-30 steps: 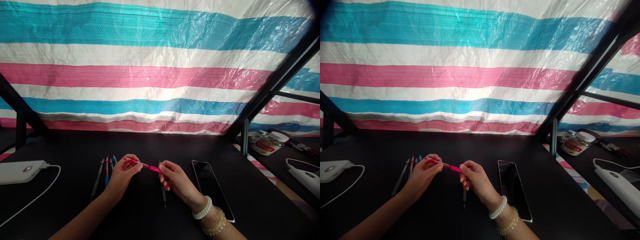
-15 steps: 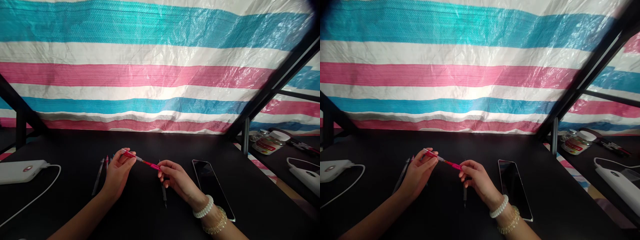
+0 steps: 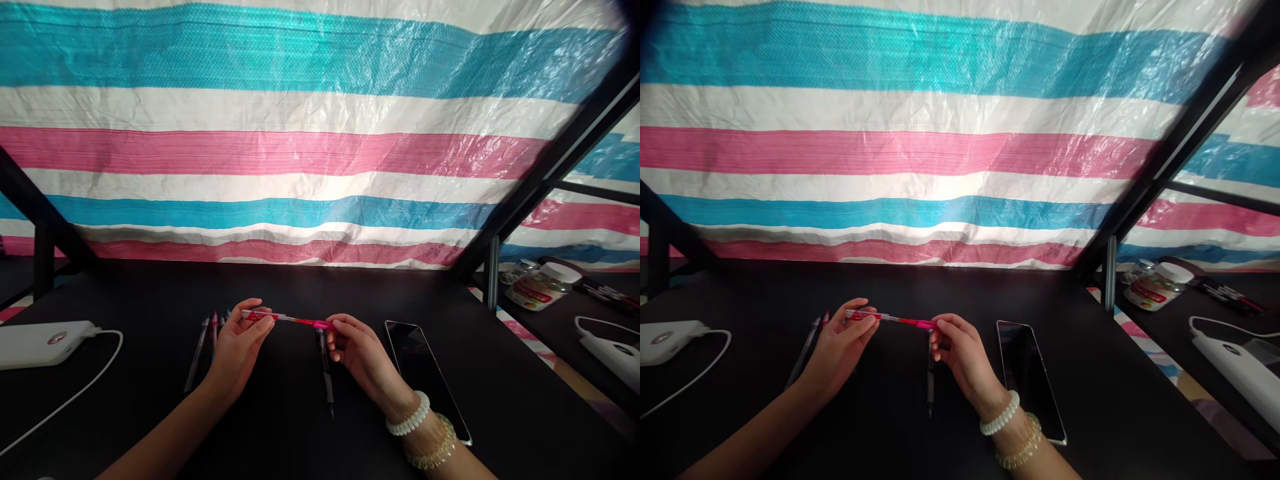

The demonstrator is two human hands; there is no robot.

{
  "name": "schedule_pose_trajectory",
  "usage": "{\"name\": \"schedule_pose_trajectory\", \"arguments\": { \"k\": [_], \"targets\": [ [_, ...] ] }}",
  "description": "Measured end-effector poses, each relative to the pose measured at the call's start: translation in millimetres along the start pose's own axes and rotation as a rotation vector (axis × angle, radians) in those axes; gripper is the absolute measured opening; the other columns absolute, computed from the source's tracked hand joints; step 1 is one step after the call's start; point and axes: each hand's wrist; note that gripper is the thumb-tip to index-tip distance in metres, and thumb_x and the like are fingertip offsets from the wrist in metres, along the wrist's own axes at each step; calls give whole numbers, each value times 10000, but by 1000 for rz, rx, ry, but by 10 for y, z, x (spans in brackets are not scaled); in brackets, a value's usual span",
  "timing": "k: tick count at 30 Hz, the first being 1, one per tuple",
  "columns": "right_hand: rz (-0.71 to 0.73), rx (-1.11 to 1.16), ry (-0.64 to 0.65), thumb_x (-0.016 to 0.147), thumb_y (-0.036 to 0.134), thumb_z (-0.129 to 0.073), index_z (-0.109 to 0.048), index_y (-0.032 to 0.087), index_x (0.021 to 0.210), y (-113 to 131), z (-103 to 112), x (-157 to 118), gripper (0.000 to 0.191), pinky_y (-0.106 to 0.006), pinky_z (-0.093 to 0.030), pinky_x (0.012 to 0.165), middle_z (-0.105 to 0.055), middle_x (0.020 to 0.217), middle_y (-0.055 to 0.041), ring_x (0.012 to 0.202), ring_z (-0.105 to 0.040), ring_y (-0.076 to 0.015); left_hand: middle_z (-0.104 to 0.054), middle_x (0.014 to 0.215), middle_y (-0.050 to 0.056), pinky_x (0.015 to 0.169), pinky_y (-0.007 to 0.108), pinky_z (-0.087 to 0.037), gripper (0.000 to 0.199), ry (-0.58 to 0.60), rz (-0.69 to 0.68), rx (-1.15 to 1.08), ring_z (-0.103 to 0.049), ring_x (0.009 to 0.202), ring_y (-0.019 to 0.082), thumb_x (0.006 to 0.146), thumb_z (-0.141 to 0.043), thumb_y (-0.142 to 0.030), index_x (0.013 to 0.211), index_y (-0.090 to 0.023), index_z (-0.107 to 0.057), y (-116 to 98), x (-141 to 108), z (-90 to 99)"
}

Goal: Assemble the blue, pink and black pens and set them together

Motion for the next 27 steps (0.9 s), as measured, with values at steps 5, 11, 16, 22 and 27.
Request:
{"name": "schedule_pose_trajectory", "arguments": {
  "k": [5, 11, 16, 22, 27],
  "targets": [
    [-39, -4, 63, 725, 284, -725, -632, 159, 798, -3, -16, -10, 172, -216, -393, 475, -598, 629, -12, 588, -536, -134, -706, 845, -10, 831, 218, -524, 395, 23, -1, -3, -657, 825, 100, 646, -835, -163, 991, -206, -650, 6, -14, -16],
    [-158, -125, 201, 759, 225, -640, -658, 152, 1040, 43, -72, -86, 291, -181, -269, 393, -518, 533, 36, 468, -402, -89, -700, 883, 2, 826, 214, -524, 379, 64, 26, -59, -652, 849, 105, 668, -819, -146, 1001, -211, -649, -7, -19, -37],
    [-247, -144, 371, 786, 208, -610, -606, 110, 1242, 95, -68, -110, 467, -192, -168, 376, -490, 457, 51, 402, -331, -75, -695, 888, -1, 825, 212, -527, 412, 94, 73, -75, -647, 814, 93, 680, -814, -140, 1042, -227, -636, 2, -25, -32],
    [-183, -69, 373, 786, 168, -575, -654, 80, 1123, 52, -19, -50, 357, -198, -148, 387, -452, 442, 53, 410, -291, -69, -679, 854, 1, 800, 205, -541, 354, 88, 121, -118, -645, 797, 93, 690, -785, -102, 992, -211, -639, 10, -10, -23],
    [-151, -36, 336, 764, 141, -555, -663, 80, 1074, 52, 11, -40, 334, -197, -137, 397, -432, 461, 52, 437, -270, -72, -664, 833, 15, 788, 214, -563, 249, 17, 156, -165, -652, 784, 107, 712, -730, -40, 894, -182, -638, 4, 0, -48]
  ]
}}
Point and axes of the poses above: each hand's wrist, its own x-axis towards the middle knuckle, its own z-axis out of the back of the hand, y = z × x
